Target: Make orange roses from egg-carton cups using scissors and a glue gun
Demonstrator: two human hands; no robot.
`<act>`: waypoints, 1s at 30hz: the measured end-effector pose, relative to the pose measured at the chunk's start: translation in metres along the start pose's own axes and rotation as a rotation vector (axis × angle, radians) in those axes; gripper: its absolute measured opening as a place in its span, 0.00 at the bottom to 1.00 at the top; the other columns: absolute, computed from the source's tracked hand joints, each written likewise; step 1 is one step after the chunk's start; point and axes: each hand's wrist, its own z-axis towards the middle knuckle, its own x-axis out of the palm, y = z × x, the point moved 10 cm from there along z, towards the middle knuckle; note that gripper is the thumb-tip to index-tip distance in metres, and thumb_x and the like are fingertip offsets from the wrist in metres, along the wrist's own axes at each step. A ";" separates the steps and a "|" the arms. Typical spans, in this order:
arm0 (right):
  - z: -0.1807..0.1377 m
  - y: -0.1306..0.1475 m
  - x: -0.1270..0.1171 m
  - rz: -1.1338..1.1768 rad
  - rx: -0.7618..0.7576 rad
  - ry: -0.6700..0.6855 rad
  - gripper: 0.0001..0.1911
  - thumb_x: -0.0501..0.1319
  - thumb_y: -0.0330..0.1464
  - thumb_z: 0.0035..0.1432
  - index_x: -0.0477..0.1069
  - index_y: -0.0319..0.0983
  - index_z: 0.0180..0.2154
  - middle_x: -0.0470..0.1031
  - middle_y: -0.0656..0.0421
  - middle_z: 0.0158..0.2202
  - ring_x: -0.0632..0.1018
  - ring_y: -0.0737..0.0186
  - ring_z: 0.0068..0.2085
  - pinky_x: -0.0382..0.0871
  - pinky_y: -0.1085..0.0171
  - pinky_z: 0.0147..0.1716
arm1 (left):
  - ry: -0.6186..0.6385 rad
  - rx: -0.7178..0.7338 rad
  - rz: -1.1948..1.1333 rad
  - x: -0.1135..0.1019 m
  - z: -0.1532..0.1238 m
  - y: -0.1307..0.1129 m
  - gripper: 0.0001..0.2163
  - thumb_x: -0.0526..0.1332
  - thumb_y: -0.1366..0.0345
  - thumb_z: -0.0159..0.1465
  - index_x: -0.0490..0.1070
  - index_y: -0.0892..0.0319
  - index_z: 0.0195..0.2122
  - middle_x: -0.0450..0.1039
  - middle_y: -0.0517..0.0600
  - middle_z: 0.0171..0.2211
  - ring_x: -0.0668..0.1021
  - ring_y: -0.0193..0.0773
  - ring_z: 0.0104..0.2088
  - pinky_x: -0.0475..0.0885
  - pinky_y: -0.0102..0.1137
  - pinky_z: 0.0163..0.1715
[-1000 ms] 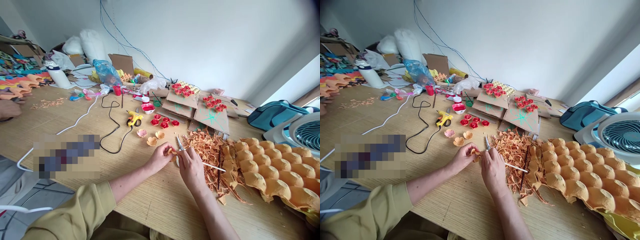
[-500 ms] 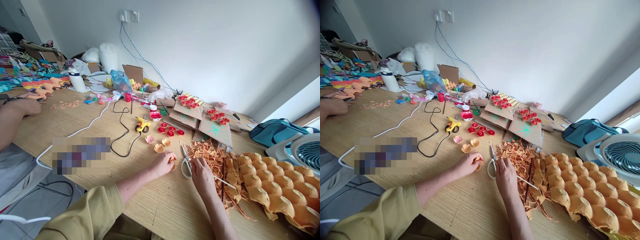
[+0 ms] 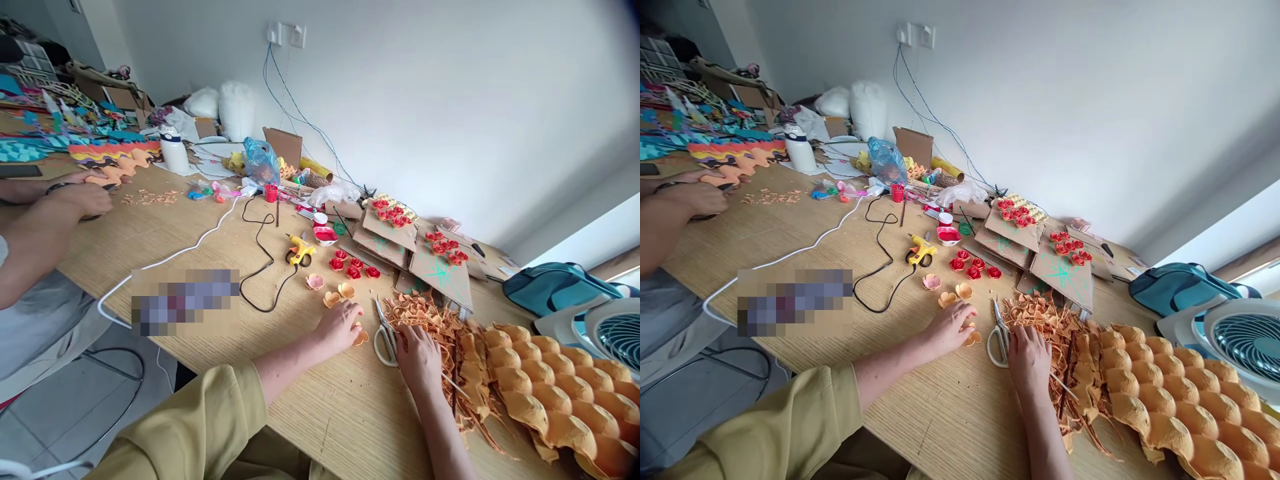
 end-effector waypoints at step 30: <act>0.005 0.012 -0.015 0.157 0.053 0.037 0.11 0.47 0.32 0.71 0.67 0.41 0.39 0.73 0.55 0.34 0.74 0.56 0.36 0.65 0.61 0.36 | -0.189 -0.258 0.543 -0.106 0.022 0.074 0.09 0.65 0.65 0.61 0.76 0.60 0.41 0.77 0.59 0.43 0.77 0.54 0.46 0.71 0.42 0.46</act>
